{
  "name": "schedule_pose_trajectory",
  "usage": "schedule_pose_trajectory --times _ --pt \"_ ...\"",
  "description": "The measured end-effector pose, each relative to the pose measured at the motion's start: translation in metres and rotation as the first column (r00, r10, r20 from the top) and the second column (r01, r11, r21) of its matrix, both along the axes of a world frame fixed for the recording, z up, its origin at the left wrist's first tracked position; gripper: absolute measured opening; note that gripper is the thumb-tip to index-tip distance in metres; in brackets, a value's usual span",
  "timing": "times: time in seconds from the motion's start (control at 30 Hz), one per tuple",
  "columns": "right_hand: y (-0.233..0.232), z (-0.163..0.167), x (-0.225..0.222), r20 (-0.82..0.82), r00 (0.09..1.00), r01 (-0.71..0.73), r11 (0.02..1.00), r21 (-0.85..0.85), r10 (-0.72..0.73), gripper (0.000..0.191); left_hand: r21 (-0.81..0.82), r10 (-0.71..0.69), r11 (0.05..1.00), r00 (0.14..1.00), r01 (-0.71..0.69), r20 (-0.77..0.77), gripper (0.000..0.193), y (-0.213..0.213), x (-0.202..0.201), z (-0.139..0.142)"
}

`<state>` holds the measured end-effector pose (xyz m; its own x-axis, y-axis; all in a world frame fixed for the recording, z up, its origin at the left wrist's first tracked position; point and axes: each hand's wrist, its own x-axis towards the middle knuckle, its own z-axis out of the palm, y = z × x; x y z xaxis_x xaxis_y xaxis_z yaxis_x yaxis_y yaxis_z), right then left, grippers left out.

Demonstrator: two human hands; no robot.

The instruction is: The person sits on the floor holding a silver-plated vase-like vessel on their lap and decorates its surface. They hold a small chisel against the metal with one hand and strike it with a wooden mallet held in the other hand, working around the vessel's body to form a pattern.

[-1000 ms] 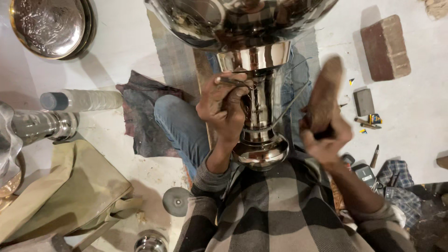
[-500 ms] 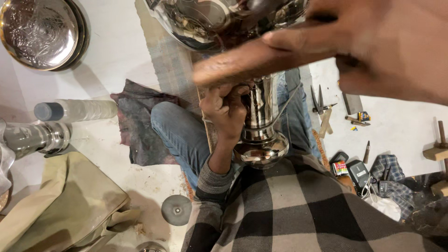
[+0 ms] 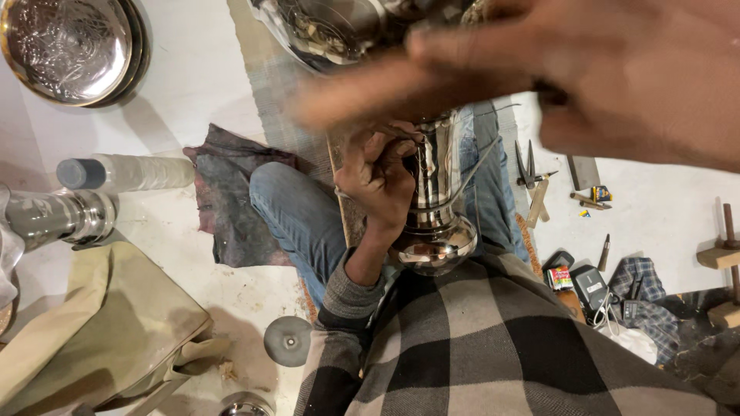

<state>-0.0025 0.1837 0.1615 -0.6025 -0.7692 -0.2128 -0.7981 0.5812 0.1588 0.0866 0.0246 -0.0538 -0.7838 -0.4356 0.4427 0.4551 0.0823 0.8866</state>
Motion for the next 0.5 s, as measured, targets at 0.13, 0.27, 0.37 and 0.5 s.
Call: schedule_pose_trajectory --times 0.13,0.27,0.37,0.5 --pt "0.004 0.005 0.002 0.006 0.998 -0.063 0.997 -0.049 0.063 0.095 0.027 0.027 0.999 0.999 -0.026 -0.027 0.037 0.001 0.000 0.001" --pt "0.009 0.003 0.005 0.075 0.997 0.029 0.999 -0.033 -0.027 0.101 -0.084 0.081 0.993 0.997 -0.080 0.006 0.031 0.000 -0.002 0.005" --pt "0.017 -0.002 0.001 0.114 0.993 -0.020 0.989 -0.147 0.037 0.099 -0.009 0.030 0.999 0.999 -0.030 -0.013 0.029 0.000 -0.002 0.010" --pt "0.027 -0.009 0.001 0.052 0.997 0.055 0.998 0.003 -0.055 0.101 -0.128 0.068 0.989 0.998 -0.068 -0.002 0.027 0.000 0.000 0.016"
